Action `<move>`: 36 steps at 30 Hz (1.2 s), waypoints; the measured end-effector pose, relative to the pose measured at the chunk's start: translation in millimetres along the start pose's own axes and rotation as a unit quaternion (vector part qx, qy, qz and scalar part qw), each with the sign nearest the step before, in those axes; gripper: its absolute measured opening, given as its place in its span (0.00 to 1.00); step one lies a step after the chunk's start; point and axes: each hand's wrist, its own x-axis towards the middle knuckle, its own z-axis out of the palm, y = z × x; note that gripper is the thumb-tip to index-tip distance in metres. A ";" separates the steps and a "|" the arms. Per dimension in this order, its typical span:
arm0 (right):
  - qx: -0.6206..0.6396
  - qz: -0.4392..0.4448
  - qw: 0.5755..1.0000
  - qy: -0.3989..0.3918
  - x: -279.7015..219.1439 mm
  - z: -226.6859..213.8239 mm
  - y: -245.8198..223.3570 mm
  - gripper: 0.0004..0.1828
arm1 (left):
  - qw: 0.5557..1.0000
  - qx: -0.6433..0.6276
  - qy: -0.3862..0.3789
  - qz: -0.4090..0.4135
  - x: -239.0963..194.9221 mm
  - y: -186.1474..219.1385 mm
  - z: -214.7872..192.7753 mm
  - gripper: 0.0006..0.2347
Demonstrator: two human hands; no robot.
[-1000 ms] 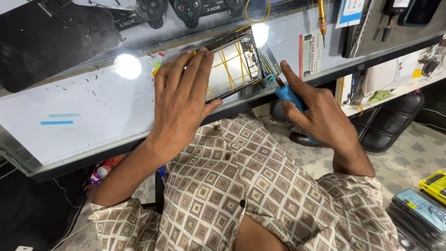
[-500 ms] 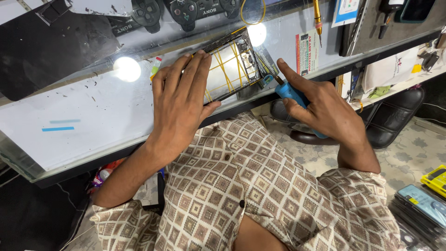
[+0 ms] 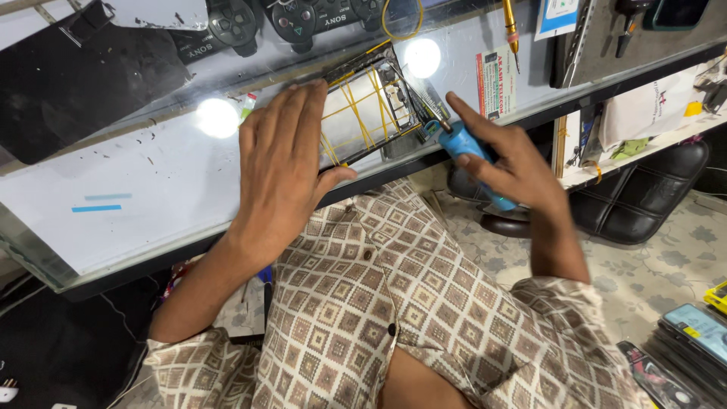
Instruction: The person uses a screwdriver to pry and adjust components inside a disassembled smartphone chassis. They remove rubber bands, inspect the interior, and use a small blade to separate parts. The phone remains open on the workbench throughout.
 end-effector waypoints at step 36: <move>0.269 0.010 0.958 0.103 -29.7 27.0 4.1 0.40 | 0.998 0.020 -0.005 0.053 48.0 18.9 -9.3 0.42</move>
